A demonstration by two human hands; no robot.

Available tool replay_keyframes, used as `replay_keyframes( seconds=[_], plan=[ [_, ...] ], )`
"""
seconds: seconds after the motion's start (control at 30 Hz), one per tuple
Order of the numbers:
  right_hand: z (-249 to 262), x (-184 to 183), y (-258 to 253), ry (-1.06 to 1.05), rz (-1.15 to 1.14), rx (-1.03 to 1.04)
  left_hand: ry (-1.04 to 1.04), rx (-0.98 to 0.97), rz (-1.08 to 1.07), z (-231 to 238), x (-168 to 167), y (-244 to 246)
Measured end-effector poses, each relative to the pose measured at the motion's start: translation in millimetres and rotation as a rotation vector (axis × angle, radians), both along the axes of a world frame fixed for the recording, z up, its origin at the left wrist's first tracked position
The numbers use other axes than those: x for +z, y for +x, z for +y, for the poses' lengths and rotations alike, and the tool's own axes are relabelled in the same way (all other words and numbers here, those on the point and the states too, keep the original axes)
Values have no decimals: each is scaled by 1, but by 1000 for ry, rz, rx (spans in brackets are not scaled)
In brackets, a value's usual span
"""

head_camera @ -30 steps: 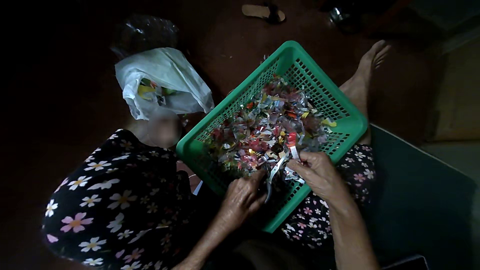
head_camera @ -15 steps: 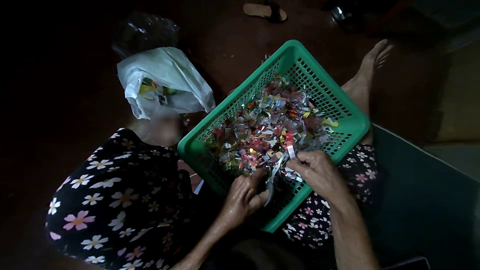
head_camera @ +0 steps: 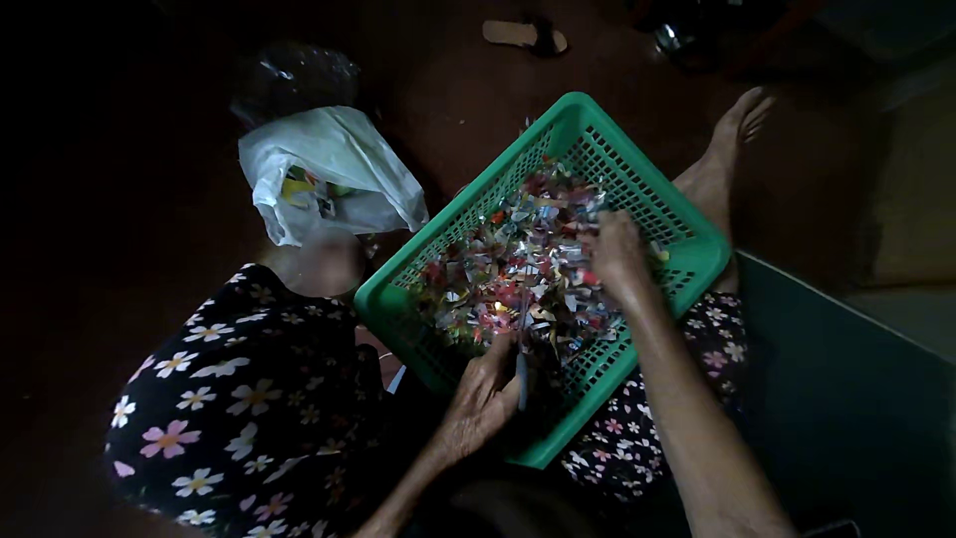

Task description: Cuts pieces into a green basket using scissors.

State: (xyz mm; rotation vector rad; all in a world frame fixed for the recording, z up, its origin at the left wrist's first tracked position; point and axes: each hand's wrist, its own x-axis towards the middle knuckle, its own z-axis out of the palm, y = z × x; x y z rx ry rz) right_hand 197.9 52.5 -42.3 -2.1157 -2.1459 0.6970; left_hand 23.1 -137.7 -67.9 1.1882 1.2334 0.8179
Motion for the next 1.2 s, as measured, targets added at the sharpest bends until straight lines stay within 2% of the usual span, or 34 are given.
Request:
replay_keyframes(
  seconds=[0.07,0.13,0.27,0.4,0.57,0.73,0.83,0.97,1.07,1.2],
  plan=[
    [-34,-10,-14,85,17,145,37,52,22,0,-2,0],
    [-51,-17,-22,88,69,188,83,115,92,0,-6,-1],
    [-53,-8,-9,-107,203,39,157,152,352,0,-2,-9],
    [-66,6,15,-97,467,-88,191,89,488,1,4,-11],
    [-81,22,16,-70,570,-40,200,1,520,4,5,-4],
    [-90,23,2,-156,580,-73,287,84,591,8,4,2],
    [-89,22,9,-150,600,4,308,114,598,7,1,0],
    [-95,25,12,-249,706,55,222,76,482,8,-2,-2],
    [-96,13,14,-149,728,15,130,10,346,8,-6,-7],
    [-91,18,24,-113,592,39,34,-131,428,4,6,-11]
  ],
)
